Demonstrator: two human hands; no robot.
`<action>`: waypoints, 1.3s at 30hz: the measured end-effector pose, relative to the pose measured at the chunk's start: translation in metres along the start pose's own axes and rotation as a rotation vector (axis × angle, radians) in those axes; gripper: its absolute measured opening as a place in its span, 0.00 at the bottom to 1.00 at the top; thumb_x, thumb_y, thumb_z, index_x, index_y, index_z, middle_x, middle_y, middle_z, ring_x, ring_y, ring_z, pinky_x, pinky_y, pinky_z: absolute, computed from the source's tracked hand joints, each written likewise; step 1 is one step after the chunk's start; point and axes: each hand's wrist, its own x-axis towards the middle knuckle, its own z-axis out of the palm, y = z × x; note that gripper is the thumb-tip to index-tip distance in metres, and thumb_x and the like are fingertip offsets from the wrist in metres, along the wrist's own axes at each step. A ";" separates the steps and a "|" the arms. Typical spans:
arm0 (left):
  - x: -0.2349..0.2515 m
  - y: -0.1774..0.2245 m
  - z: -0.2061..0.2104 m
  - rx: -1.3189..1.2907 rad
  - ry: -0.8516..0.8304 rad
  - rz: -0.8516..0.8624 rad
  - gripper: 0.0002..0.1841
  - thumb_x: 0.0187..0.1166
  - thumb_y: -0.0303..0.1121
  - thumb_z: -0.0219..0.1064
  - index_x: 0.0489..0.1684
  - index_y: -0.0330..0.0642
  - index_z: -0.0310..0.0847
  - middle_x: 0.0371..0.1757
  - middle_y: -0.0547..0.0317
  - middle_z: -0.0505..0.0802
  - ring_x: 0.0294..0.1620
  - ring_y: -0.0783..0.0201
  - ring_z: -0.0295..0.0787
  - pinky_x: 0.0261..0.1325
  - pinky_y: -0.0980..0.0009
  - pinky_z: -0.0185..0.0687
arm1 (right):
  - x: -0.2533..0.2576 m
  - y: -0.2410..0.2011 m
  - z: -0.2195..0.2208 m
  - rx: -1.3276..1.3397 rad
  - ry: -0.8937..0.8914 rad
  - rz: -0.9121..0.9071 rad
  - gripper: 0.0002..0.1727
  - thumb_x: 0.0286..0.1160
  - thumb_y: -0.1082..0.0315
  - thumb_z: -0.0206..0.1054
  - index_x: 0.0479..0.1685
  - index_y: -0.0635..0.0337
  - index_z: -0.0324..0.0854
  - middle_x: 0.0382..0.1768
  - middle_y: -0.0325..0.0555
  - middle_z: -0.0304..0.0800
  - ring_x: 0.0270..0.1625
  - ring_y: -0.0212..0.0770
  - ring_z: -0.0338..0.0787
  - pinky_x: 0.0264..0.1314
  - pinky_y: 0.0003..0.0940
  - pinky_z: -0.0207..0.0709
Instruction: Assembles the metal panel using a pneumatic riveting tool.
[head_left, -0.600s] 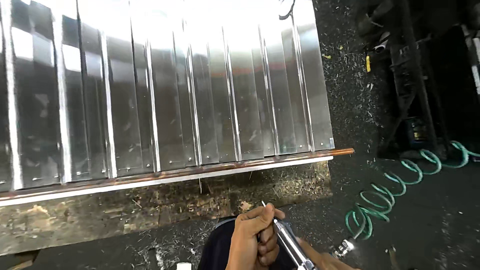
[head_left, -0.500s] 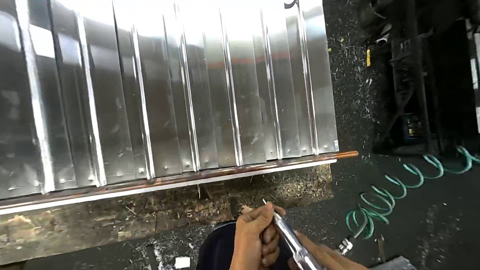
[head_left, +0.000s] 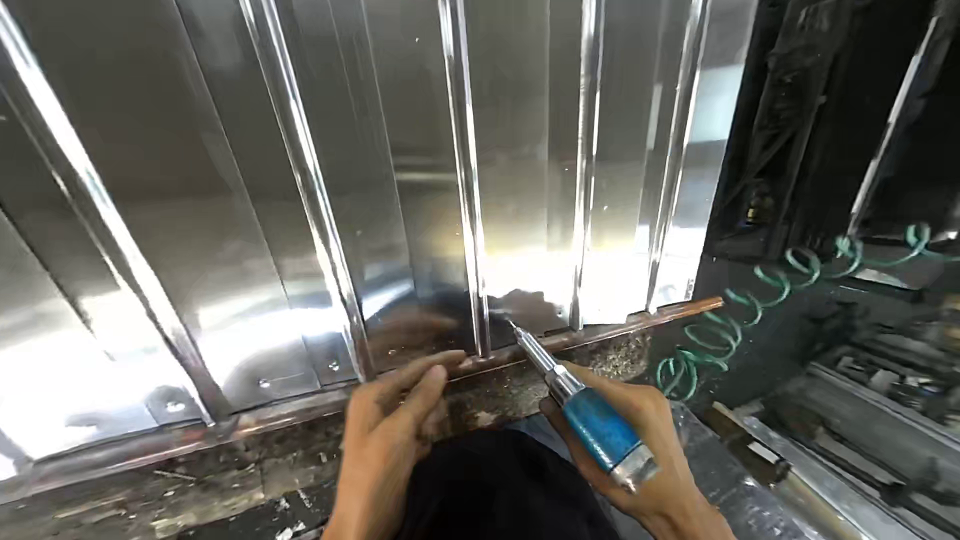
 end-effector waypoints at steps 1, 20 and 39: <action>0.002 0.008 -0.011 0.009 0.024 0.020 0.15 0.84 0.34 0.59 0.55 0.43 0.94 0.12 0.69 0.72 0.08 0.74 0.58 0.11 0.78 0.56 | 0.002 -0.003 -0.004 0.011 -0.022 0.016 0.21 0.66 0.48 0.77 0.58 0.41 0.92 0.36 0.29 0.97 0.35 0.26 0.93 0.35 0.34 0.90; -0.009 0.030 -0.046 0.191 0.109 0.237 0.14 0.83 0.31 0.60 0.54 0.44 0.93 0.21 0.72 0.85 0.13 0.78 0.69 0.16 0.78 0.67 | 0.053 -0.039 -0.035 -0.429 -0.345 -0.263 0.25 0.53 0.44 0.69 0.48 0.48 0.89 0.40 0.43 0.93 0.37 0.47 0.94 0.29 0.52 0.85; -0.012 0.012 -0.119 1.501 0.352 0.789 0.20 0.84 0.42 0.56 0.59 0.39 0.88 0.16 0.56 0.84 0.11 0.57 0.78 0.13 0.59 0.68 | 0.046 -0.018 -0.022 -0.238 -0.191 -0.157 0.22 0.50 0.47 0.71 0.49 0.38 0.90 0.35 0.26 0.92 0.35 0.28 0.91 0.35 0.40 0.86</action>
